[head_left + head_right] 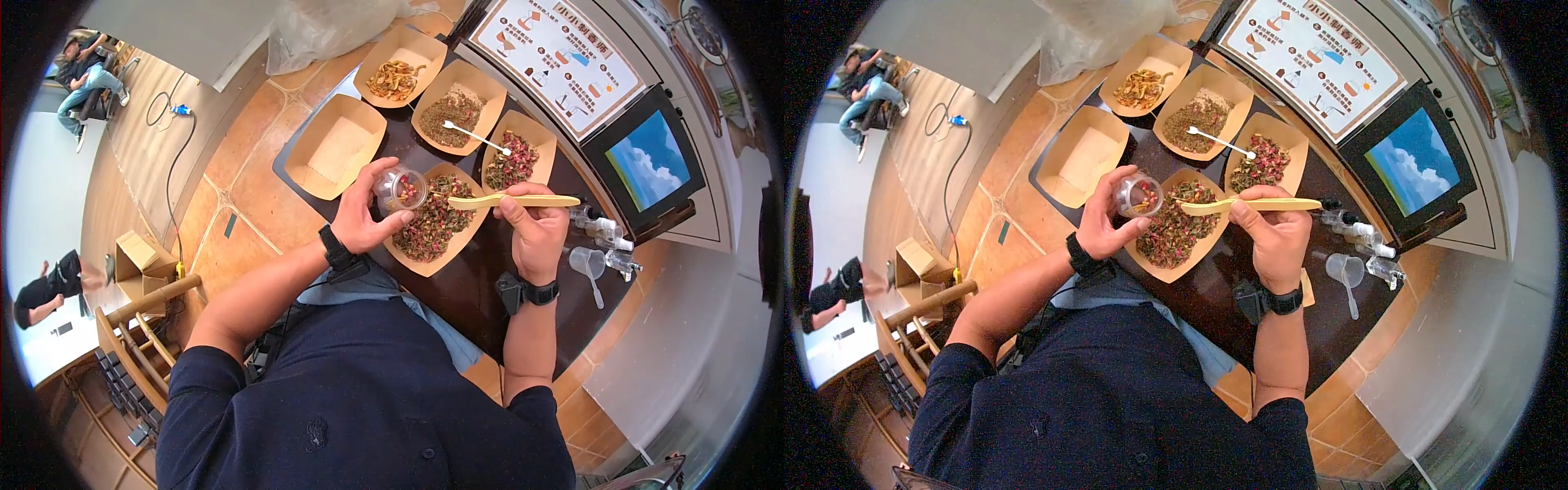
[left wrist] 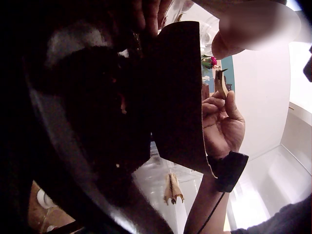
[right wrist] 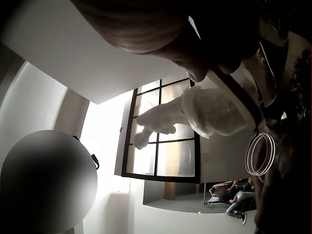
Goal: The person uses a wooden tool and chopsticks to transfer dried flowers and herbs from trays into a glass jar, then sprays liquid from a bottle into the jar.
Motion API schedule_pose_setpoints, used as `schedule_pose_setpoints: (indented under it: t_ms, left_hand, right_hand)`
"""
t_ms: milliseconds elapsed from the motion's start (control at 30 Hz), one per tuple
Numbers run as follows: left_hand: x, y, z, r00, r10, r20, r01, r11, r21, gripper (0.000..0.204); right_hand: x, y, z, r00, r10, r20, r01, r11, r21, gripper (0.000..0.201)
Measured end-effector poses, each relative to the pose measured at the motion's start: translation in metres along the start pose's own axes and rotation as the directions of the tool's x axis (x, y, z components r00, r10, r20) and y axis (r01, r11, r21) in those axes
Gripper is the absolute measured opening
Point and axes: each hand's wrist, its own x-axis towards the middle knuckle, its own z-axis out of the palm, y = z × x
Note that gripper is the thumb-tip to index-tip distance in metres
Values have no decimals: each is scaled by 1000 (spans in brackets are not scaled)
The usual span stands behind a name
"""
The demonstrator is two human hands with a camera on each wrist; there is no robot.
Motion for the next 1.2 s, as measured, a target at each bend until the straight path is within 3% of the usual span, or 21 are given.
schedule_pose_setpoints:
  t_ms: [567,633,667,733,833,1200]
  left_hand:
    - [0,3,1,1000,6,-4,-7,1000,-27,87]
    - [0,4,0,1000,9,0,-9,1000,-13,86]
    - [0,4,0,1000,9,0,-9,1000,-13,86]
    - [0,2,0,1000,15,-5,-16,1000,-9,86]
    - [0,3,0,1000,13,-3,-13,1000,-12,85]
    - [0,6,0,1000,0,-2,0,1000,12,85]
  right_hand:
    - [2,5,-1,998,-10,-69,1,990,-142,16]
    - [3,3,1,998,-62,-32,48,942,-333,14]
    - [2,2,1,998,-62,-32,48,942,-333,14]
    - [1,0,2,997,21,71,16,877,-481,13]
    - [1,-3,8,993,29,117,45,809,-586,14]
    - [0,-3,14,987,71,147,38,774,-632,18]
